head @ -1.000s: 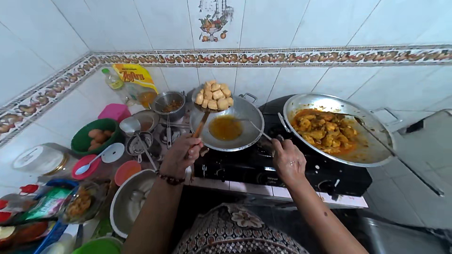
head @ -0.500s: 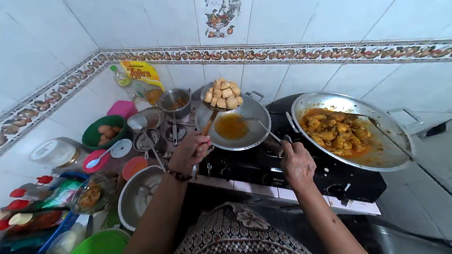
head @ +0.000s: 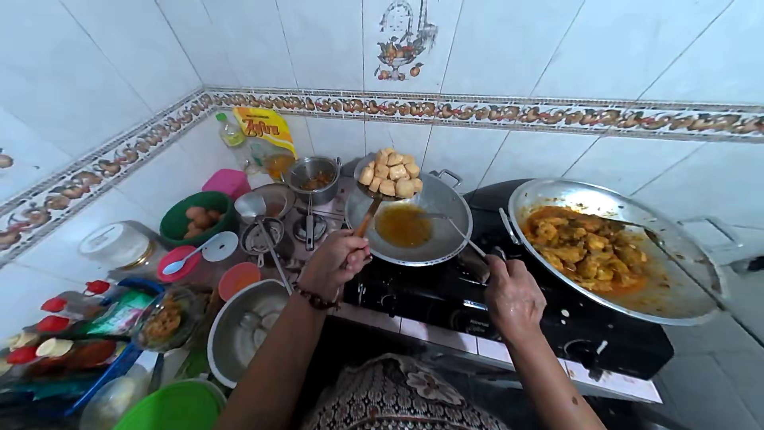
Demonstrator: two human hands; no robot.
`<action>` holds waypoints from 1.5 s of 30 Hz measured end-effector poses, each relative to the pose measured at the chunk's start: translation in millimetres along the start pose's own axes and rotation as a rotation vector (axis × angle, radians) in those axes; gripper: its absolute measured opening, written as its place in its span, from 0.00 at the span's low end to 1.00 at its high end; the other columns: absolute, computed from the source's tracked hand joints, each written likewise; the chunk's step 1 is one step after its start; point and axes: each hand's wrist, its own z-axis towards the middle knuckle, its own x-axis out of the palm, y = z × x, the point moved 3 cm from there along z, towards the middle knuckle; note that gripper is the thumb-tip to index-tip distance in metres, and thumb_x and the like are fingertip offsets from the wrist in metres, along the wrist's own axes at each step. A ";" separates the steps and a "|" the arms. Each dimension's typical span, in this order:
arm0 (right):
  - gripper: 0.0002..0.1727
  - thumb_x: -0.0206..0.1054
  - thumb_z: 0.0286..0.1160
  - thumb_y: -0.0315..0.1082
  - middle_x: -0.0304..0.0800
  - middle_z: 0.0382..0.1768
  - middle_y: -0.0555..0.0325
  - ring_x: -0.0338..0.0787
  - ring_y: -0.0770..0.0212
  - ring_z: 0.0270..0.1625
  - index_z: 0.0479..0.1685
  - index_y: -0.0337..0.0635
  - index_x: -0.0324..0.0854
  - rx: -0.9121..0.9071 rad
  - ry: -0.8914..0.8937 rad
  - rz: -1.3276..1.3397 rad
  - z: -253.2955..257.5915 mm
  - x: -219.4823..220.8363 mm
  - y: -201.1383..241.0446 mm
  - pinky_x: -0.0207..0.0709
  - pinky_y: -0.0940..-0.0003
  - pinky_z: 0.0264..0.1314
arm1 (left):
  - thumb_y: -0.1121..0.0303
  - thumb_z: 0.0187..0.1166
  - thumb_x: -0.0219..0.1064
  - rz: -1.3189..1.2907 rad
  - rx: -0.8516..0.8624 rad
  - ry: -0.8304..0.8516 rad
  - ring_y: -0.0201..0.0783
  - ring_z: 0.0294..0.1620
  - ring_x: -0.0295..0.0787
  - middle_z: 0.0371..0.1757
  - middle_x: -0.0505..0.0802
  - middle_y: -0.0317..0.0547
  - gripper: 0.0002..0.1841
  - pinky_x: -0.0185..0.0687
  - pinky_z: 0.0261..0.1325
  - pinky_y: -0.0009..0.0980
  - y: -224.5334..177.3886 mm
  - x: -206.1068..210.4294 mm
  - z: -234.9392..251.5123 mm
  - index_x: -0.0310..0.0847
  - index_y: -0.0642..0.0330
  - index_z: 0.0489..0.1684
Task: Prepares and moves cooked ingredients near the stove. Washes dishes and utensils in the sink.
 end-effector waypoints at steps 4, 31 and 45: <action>0.14 0.61 0.76 0.17 0.88 0.41 0.25 0.91 0.25 0.40 0.54 0.31 0.88 0.011 0.002 0.015 1.6 -1.3 4.1 0.82 0.37 0.34 | 0.82 0.85 0.47 0.025 0.037 -0.005 0.17 0.06 0.62 0.19 0.77 0.36 0.07 0.58 0.08 0.09 -5.9 4.1 -2.1 0.71 0.69 0.46; 0.14 0.62 0.74 0.16 0.87 0.41 0.26 0.91 0.25 0.38 0.52 0.32 0.89 0.047 0.011 -0.004 -8.8 -6.4 11.2 0.81 0.35 0.32 | 0.77 0.84 0.51 -0.101 0.142 -0.286 0.19 0.06 0.59 0.19 0.76 0.36 0.06 0.57 0.08 0.12 -73.4 -92.1 57.2 0.71 0.63 0.36; 0.13 0.61 0.77 0.17 0.87 0.43 0.24 0.90 0.23 0.40 0.52 0.31 0.89 0.098 0.066 -0.003 -12.2 -9.9 10.8 0.81 0.33 0.35 | 0.78 0.84 0.51 -0.239 0.119 -0.342 0.19 0.06 0.60 0.17 0.75 0.36 0.07 0.59 0.08 0.11 -51.1 -130.0 91.2 0.69 0.62 0.33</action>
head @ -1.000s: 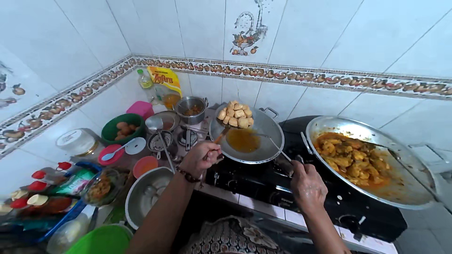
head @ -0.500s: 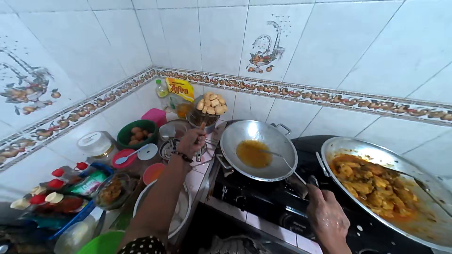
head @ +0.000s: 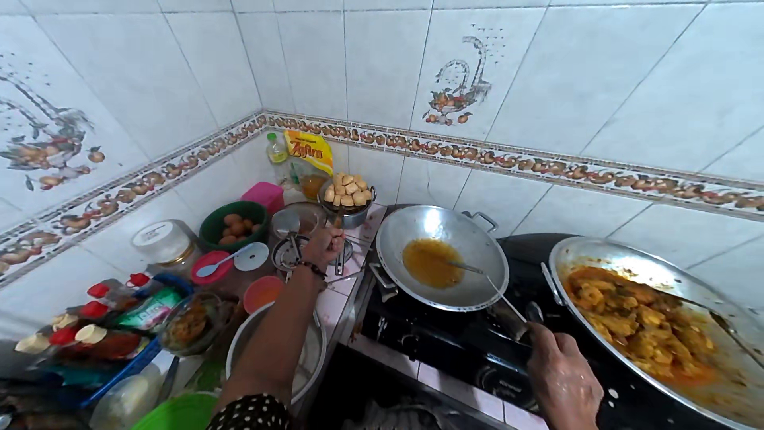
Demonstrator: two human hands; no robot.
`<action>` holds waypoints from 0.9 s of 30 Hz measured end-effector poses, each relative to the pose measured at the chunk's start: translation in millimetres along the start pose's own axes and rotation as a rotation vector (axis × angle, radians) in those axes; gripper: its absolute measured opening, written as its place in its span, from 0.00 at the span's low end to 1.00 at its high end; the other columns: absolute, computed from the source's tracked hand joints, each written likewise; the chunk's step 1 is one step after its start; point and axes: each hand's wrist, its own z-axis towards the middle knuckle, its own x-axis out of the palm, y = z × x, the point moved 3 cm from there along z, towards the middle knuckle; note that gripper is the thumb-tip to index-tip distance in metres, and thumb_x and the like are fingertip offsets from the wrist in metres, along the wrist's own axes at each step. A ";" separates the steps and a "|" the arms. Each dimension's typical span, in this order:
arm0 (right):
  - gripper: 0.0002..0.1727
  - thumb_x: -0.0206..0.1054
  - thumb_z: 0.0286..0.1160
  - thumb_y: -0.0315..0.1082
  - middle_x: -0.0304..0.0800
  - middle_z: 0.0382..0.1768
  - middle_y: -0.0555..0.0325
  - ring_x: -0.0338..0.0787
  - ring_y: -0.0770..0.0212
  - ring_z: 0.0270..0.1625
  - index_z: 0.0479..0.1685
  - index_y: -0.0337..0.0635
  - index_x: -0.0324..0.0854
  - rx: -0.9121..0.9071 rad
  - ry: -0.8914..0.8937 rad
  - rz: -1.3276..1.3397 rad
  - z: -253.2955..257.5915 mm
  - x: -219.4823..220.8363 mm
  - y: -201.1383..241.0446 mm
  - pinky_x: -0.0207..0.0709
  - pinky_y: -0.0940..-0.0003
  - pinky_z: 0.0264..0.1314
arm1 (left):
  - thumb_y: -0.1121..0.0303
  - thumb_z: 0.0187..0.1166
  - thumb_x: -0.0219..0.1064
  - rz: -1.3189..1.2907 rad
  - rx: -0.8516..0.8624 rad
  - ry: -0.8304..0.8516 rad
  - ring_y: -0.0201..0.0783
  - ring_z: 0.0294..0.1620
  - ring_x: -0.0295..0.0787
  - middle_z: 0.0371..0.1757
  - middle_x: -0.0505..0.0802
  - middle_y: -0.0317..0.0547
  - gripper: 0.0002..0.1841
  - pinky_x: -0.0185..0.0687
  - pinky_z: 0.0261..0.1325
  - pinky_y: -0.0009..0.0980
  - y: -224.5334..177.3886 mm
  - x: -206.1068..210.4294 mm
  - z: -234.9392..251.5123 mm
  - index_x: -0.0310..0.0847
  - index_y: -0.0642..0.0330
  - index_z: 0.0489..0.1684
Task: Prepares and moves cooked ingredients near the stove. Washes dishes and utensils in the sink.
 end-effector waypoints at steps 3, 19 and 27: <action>0.12 0.61 0.77 0.17 0.88 0.41 0.25 0.91 0.24 0.39 0.51 0.32 0.89 -0.029 -0.046 -0.005 5.5 -3.6 4.6 0.81 0.34 0.33 | 0.78 0.83 0.52 -0.004 -0.011 -0.024 0.19 0.06 0.61 0.18 0.75 0.36 0.06 0.59 0.08 0.11 2.5 -1.1 1.9 0.69 0.62 0.34; 0.12 0.65 0.74 0.17 0.87 0.41 0.25 0.91 0.25 0.37 0.51 0.33 0.90 -0.096 -0.080 -0.007 18.6 12.4 8.5 0.81 0.36 0.29 | 0.62 0.91 0.54 0.236 0.025 -0.089 0.27 0.17 0.76 0.30 0.81 0.42 0.11 0.74 0.19 0.19 3.1 -14.5 0.7 0.73 0.61 0.53; 0.12 0.59 0.84 0.23 0.88 0.49 0.23 0.90 0.21 0.47 0.55 0.26 0.85 0.065 0.083 0.129 34.2 8.6 15.0 0.79 0.26 0.46 | 0.51 0.92 0.52 0.282 0.102 -0.137 0.33 0.22 0.77 0.34 0.81 0.45 0.21 0.78 0.26 0.25 3.8 -17.2 -16.8 0.74 0.61 0.61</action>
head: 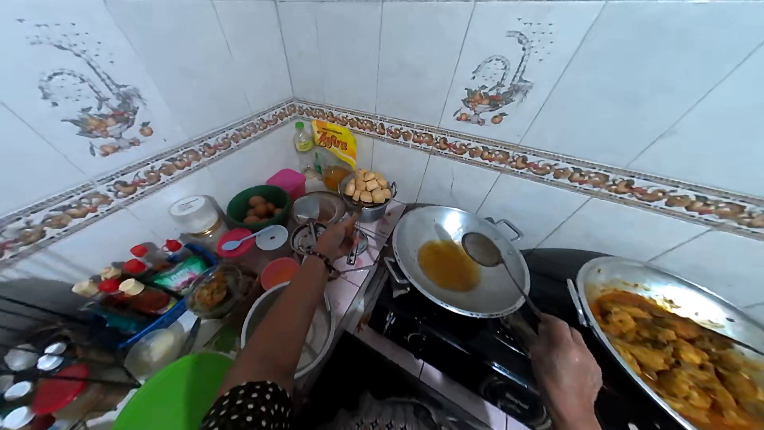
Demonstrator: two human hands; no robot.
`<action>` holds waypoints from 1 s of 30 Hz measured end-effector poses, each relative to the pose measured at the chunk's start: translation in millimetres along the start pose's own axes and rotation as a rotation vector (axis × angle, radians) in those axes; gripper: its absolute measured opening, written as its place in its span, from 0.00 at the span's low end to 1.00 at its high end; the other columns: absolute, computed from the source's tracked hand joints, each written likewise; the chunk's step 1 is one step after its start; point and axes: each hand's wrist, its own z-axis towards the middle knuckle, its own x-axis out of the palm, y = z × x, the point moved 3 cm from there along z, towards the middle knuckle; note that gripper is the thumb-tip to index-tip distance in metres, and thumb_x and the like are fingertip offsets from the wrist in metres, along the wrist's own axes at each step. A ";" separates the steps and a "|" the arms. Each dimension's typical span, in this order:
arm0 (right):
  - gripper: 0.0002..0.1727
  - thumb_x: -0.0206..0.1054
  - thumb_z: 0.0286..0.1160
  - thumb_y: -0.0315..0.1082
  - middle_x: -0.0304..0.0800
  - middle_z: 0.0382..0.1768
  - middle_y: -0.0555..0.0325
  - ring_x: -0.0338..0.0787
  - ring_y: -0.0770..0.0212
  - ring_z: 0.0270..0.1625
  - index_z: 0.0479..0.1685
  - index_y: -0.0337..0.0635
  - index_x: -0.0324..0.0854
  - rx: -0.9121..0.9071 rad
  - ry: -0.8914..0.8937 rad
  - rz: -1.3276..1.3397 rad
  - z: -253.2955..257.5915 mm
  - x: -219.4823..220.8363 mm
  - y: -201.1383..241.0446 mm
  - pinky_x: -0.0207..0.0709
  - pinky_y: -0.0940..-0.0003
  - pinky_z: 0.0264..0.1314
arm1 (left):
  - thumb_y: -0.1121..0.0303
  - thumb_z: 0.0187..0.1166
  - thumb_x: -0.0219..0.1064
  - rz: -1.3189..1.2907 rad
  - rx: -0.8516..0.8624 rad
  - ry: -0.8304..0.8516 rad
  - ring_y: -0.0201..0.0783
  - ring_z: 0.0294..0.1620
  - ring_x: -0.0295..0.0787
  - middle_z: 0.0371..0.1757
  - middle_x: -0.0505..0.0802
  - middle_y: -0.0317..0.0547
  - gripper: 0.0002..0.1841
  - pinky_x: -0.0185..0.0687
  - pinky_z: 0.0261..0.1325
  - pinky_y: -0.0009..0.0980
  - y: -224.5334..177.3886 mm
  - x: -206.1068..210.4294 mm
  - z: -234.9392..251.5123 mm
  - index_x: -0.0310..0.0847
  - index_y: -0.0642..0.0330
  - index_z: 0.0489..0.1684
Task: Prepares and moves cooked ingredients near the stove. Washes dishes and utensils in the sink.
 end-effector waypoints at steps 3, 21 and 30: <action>0.15 0.55 0.87 0.25 0.89 0.47 0.22 0.89 0.24 0.51 0.59 0.22 0.83 0.050 0.104 0.228 17.7 -6.6 6.7 0.74 0.27 0.56 | 0.50 0.95 0.44 0.284 0.107 -0.097 0.46 0.40 0.82 0.49 0.84 0.58 0.27 0.81 0.46 0.42 -3.0 -9.1 -16.3 0.74 0.67 0.68; 0.14 0.48 0.85 0.20 0.72 0.22 0.62 0.63 0.75 0.12 0.62 0.33 0.73 0.534 0.706 1.249 66.6 49.3 221.0 0.58 0.83 0.13 | 0.76 0.82 0.58 0.259 0.601 -0.353 0.24 0.26 0.82 0.44 0.89 0.48 0.19 0.80 0.30 0.20 82.7 -65.4 -230.7 0.74 0.75 0.69; 0.13 0.51 0.87 0.23 0.77 0.29 0.58 0.77 0.69 0.21 0.65 0.37 0.70 0.575 0.816 1.182 92.6 129.0 276.2 0.76 0.76 0.23 | 0.80 0.81 0.55 0.193 0.445 -0.061 0.19 0.28 0.82 0.39 0.91 0.34 0.16 0.81 0.33 0.18 123.3 -102.4 -267.5 0.76 0.74 0.64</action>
